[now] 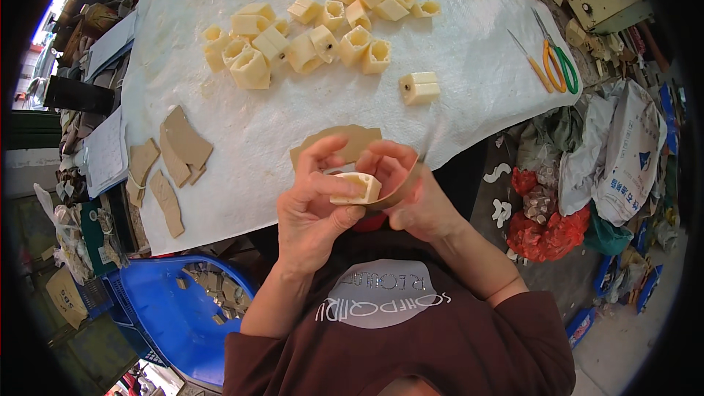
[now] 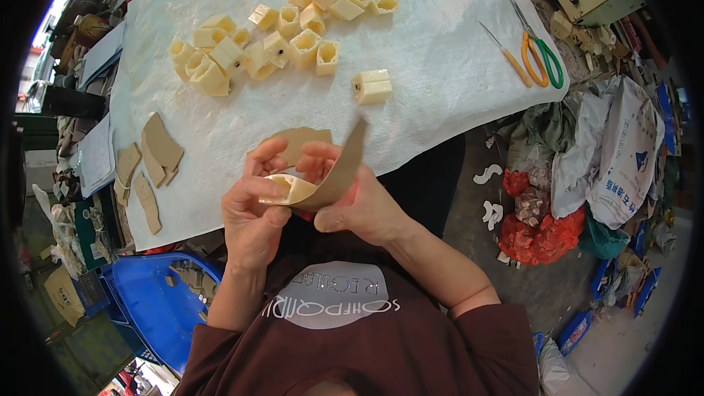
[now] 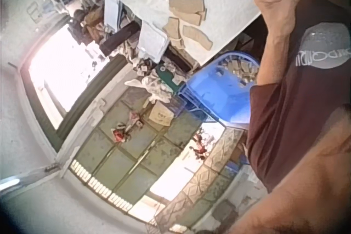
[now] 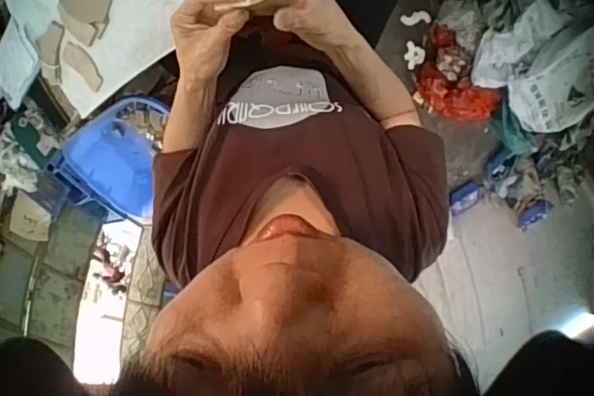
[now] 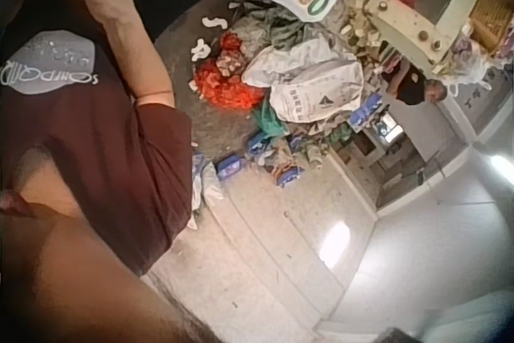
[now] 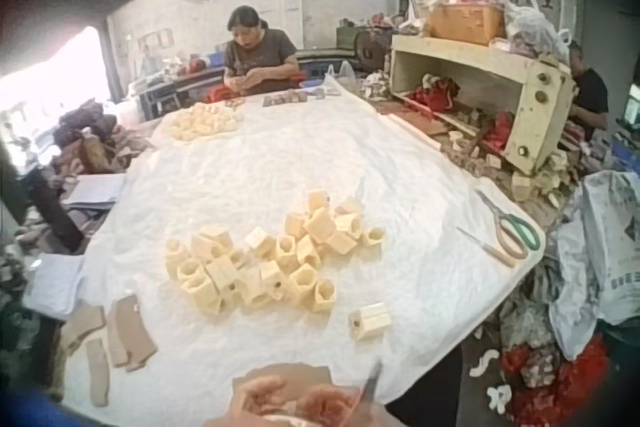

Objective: The person repeatedly picks up small hollow plastic pieces from a white surface and rubs their edges with a sanding pad. They rotate each piece to smooth multiple sides, occasionally using scissors to trim edges, and place the finished pieces back on the table.

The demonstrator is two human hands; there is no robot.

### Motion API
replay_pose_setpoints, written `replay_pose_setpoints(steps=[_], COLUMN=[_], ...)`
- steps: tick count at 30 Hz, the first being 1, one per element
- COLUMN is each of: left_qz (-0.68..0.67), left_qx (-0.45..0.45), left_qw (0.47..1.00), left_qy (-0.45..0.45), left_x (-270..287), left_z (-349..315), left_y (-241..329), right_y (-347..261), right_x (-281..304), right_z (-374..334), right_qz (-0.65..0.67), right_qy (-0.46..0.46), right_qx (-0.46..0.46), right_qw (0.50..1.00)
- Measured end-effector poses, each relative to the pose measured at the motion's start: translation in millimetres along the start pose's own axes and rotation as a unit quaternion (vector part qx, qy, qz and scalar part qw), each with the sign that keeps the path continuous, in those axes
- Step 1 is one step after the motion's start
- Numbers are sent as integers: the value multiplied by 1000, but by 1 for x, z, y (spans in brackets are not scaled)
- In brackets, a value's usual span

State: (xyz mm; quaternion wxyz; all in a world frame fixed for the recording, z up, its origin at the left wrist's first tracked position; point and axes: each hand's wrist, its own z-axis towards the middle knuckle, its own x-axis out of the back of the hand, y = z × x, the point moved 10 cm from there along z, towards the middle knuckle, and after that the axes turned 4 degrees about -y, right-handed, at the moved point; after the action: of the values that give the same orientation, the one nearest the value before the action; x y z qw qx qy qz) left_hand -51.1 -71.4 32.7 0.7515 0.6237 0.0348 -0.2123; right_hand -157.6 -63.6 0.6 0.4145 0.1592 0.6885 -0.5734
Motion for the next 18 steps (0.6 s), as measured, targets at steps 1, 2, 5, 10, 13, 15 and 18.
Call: replay_pose_setpoints(steps=[1,2,5,10,13,15,18], left_qz=[-25,-50,-36,-18,-24,-17,-14], left_qx=[27,54,64,46,52,55,60], left_qw=[999,997,997,998,997,997,997], left_qy=[14,27,11,-41,-55,-52,-49], left_x=[3,5,2,-7,-10,-11,-12], left_z=[-2,-5,-8,-10,-11,-11,-11], left_y=[-5,-9,-6,-3,-3,-3,-7], right_y=[-5,-11,-20,-21,-16,-15,-16], right_x=[2,3,6,10,9,10,10], right_z=[1,4,0,-5,-5,-5,-4], right_qz=[-11,-32,-55,-94,-75,-78,-96], right_qy=[-11,-37,9,56,51,47,40], right_qx=[22,45,67,46,19,22,30], right_qw=[1000,998,996,993,996,996,994])
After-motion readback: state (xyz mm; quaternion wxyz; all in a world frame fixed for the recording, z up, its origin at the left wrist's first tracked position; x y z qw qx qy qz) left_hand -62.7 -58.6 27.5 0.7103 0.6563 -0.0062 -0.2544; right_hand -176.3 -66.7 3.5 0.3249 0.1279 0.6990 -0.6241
